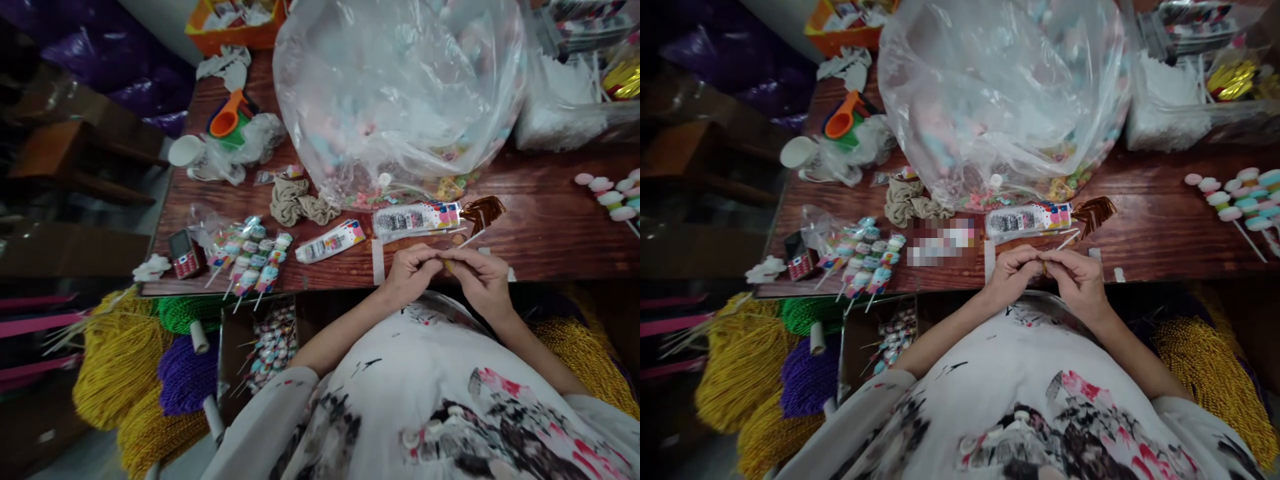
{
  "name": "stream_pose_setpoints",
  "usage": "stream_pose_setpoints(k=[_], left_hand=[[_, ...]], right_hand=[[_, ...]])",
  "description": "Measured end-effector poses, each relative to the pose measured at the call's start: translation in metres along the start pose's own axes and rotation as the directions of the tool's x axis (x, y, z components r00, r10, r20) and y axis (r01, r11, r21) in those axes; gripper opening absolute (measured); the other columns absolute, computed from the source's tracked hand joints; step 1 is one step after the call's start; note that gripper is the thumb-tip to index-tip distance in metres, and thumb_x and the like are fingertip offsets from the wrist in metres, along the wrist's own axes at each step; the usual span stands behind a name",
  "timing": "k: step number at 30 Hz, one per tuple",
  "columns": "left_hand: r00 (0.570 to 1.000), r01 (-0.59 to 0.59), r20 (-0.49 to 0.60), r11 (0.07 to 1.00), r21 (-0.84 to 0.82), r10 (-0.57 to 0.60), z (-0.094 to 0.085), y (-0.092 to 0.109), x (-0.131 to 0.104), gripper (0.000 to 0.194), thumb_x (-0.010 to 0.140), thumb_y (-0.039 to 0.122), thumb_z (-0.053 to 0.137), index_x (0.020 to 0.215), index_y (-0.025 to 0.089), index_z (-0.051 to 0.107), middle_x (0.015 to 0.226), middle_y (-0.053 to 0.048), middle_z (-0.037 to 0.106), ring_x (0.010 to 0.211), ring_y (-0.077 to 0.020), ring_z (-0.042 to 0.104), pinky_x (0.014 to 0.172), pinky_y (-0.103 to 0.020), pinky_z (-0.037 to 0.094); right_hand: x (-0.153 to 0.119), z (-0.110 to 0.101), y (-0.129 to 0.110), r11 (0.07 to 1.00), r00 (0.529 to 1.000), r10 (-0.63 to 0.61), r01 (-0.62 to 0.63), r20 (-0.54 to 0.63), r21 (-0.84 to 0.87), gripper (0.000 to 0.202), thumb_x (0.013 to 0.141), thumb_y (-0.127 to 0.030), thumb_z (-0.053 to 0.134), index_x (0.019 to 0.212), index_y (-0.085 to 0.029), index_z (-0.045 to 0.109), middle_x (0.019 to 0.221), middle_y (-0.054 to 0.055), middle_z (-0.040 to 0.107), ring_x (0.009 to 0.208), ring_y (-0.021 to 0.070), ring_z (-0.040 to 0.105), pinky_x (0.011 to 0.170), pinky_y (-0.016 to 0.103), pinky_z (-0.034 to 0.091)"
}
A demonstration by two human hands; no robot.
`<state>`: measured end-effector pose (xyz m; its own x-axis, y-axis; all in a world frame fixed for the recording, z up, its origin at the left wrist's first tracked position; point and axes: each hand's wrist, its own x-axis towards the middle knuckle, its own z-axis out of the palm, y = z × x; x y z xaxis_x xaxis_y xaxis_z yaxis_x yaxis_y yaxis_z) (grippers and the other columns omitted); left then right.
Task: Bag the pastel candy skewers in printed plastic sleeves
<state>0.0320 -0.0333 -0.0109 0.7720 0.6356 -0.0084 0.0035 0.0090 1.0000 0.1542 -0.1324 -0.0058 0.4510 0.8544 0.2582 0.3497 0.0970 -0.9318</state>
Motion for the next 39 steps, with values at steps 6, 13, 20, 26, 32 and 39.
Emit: stream_pose_setpoints(k=[6, 13, 20, 26, 32, 39], left_hand=[[1.0, 0.011, 0.0, 1.0, -0.014, -0.011, -0.003, -0.006, -0.004, 0.013, 0.081, 0.023, 0.061, 0.076, 0.016, 0.07, 0.074, 0.0, 0.058, 0.072, -0.0111, 0.054, 0.07, -0.025, 0.042], [0.999, -0.018, 0.037, 0.999, -0.028, 0.019, -0.003, -0.014, -0.001, 0.018, 0.085, 0.03, 0.063, 0.079, 0.016, 0.071, 0.075, 0.0, 0.059, 0.071, -0.0104, 0.054, 0.07, -0.025, 0.042], [1.0, 0.029, -0.003, 0.998, -0.059, -0.029, -0.001, -0.021, 0.001, 0.024, 0.083, 0.031, 0.064, 0.065, 0.015, 0.066, 0.069, 0.0, 0.056, 0.066, -0.0096, 0.052, 0.065, -0.024, 0.04], [0.999, 0.048, -0.008, 0.998, -0.037, -0.048, -0.001, -0.014, 0.002, 0.025, 0.086, 0.033, 0.061, 0.069, 0.015, 0.066, 0.071, 0.0, 0.059, 0.068, -0.0099, 0.052, 0.067, -0.024, 0.041], [1.0, -0.029, 0.013, 0.999, 0.02, 0.029, 0.004, -0.009, 0.004, 0.028, 0.089, 0.036, 0.059, 0.072, 0.015, 0.067, 0.074, -0.003, 0.063, 0.071, -0.0121, 0.057, 0.069, -0.026, 0.045], [0.987, -0.106, 0.138, 0.986, 0.13, 0.088, 0.002, 0.007, 0.009, 0.03, 0.087, 0.032, 0.058, 0.063, 0.014, 0.063, 0.067, -0.002, 0.058, 0.064, -0.0101, 0.052, 0.065, -0.025, 0.042]], right_hand=[[0.003, -0.005, 0.001, 0.999, 0.999, 0.052, -0.052, 0.008, 0.012, 0.021, 0.082, -0.013, 0.059, 0.094, -0.021, 0.076, 0.077, 0.0, 0.074, 0.063, 0.0109, 0.065, 0.06, 0.022, 0.054], [-0.001, -0.005, 0.007, 0.994, 0.994, 0.106, -0.106, 0.007, -0.018, 0.02, 0.082, -0.016, 0.062, 0.096, -0.02, 0.075, 0.081, 0.001, 0.074, 0.063, 0.0109, 0.065, 0.061, 0.023, 0.054], [-0.002, -0.005, 0.014, 0.991, 0.99, 0.132, -0.13, 0.049, -0.031, 0.024, 0.084, -0.019, 0.061, 0.105, -0.02, 0.072, 0.078, -0.001, 0.07, 0.065, 0.0103, 0.062, 0.063, 0.023, 0.051], [-0.008, -0.003, 0.017, 0.98, 0.989, -0.052, 0.025, -0.136, -0.196, 0.05, 0.076, -0.015, 0.071, 0.124, -0.023, 0.06, 0.069, -0.005, 0.066, 0.061, 0.0109, 0.059, 0.063, 0.025, 0.048], [-0.018, 0.003, 0.018, 0.976, 0.946, 0.198, -0.166, -0.255, 0.141, 0.027, 0.072, -0.019, 0.077, 0.093, -0.021, 0.059, 0.07, -0.005, 0.064, 0.06, 0.0094, 0.059, 0.059, 0.022, 0.047], [0.0, -0.026, 0.025, 0.918, 0.938, 0.292, -0.33, 0.189, 0.221, 0.02, 0.077, -0.034, 0.074, 0.076, -0.017, 0.065, 0.068, -0.002, 0.062, 0.062, 0.0099, 0.055, 0.06, 0.022, 0.046]])
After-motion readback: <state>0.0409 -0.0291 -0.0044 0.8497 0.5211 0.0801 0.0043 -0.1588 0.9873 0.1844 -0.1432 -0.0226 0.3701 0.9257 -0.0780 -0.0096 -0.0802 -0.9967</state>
